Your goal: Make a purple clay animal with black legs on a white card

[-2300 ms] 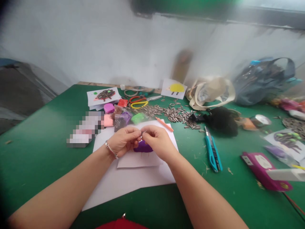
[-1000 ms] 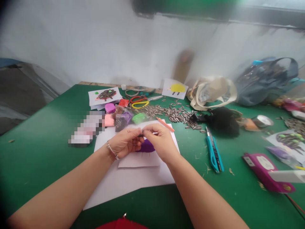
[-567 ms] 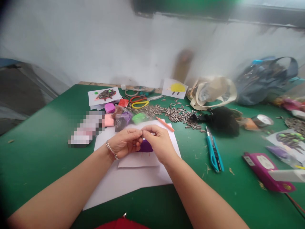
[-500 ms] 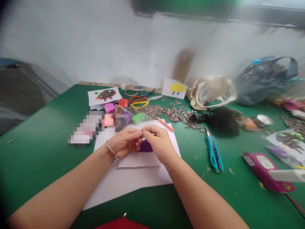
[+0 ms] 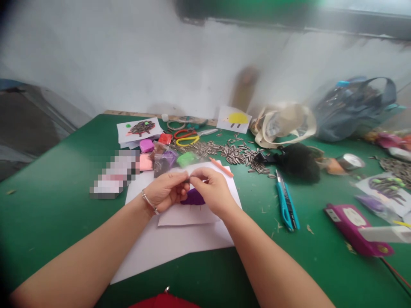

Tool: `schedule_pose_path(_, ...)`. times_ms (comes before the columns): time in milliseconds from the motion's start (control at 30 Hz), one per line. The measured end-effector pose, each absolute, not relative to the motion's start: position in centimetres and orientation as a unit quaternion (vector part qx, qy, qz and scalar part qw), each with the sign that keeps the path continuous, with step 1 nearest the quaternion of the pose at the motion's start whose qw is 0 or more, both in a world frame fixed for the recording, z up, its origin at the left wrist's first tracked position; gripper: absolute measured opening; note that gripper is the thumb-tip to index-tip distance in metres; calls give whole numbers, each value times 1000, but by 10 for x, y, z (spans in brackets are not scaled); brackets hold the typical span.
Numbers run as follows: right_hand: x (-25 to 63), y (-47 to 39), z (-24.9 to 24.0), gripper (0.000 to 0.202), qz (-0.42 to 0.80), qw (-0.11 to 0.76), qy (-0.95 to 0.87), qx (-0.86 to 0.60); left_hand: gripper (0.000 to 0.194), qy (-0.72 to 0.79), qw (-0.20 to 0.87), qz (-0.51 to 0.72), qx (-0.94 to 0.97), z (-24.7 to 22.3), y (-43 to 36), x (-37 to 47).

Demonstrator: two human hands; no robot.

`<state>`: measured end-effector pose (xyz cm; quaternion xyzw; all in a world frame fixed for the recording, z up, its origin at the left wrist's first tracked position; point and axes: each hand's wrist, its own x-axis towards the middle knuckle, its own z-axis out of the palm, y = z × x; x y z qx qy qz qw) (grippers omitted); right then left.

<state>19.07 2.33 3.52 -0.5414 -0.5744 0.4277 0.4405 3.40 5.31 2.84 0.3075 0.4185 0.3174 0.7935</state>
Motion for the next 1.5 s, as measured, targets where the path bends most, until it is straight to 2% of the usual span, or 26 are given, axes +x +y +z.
schedule_pose_path(200,194,25,37,14,450,458,-560,-523,21,414,796,299,325,31,53,34)
schedule_pose_path(400,193,25,36,25,498,455,-523,-520,23,416,795,303,322,30,54,33)
schedule_pose_path(667,194,24,37,25,496,466,-512,-523,24,420,796,295,321,30,54,34)
schedule_pose_path(833,193,23,40,12,539,491,-464,-502,21,432,792,293,317,32,53,34)
schedule_pose_path(967,196,25,39,19,560,524,-415,-490,22,438,790,297,309,33,53,34)
schedule_pose_path(1033,198,27,37,22,540,519,-434,-501,23,443,788,303,302,33,54,34)
schedule_pose_path(1233,201,26,38,10,464,463,-546,-521,22,440,782,321,303,30,56,33)
schedule_pose_path(1500,198,24,40,19,533,466,-493,-505,26,438,777,326,312,27,57,30)
